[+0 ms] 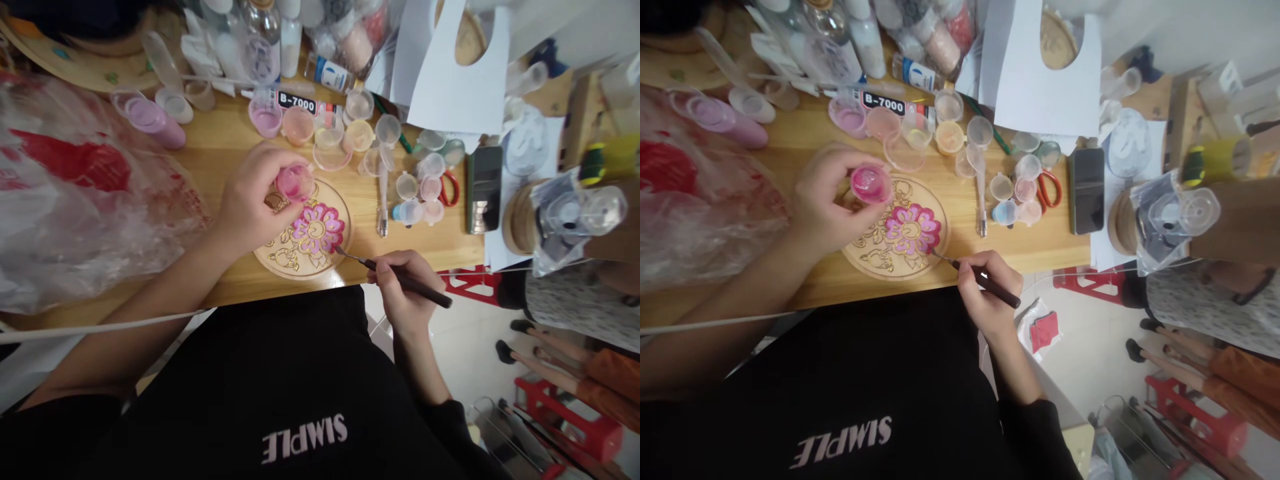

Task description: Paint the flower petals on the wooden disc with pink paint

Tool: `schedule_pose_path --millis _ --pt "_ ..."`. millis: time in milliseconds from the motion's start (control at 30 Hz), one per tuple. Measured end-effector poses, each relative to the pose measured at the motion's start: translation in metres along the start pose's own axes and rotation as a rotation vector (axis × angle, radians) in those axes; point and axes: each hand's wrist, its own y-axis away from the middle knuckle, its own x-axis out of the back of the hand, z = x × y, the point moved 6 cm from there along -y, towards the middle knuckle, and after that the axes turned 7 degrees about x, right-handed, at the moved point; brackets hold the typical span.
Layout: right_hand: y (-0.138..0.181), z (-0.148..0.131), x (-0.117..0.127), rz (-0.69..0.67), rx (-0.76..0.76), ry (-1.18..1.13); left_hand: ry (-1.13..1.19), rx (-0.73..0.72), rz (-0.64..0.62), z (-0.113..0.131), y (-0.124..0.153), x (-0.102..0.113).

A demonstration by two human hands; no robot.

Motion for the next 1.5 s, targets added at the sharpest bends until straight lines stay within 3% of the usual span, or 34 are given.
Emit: schedule_pose_path --millis 133,433,833,1200,1500 --pt "-0.0003 -0.0004 0.0005 -0.006 0.01 0.018 0.019 -0.112 0.051 0.0056 0.0 0.0033" --pt "-0.0004 -0.0001 0.0007 0.001 0.003 0.038 0.099 0.104 -0.053 -0.0021 0.0022 -0.0016" --pt "0.0001 -0.0005 0.0005 -0.01 0.006 0.045 0.04 -0.061 -0.005 0.0028 0.0007 0.0019" --pt "-0.0019 -0.002 0.0029 0.016 0.002 0.053 0.075 0.099 -0.048 -0.0034 0.0005 -0.001" --pt "-0.0027 -0.0008 0.0042 0.002 -0.012 0.073 0.086 -0.022 -0.031 -0.0004 0.0026 -0.0012"
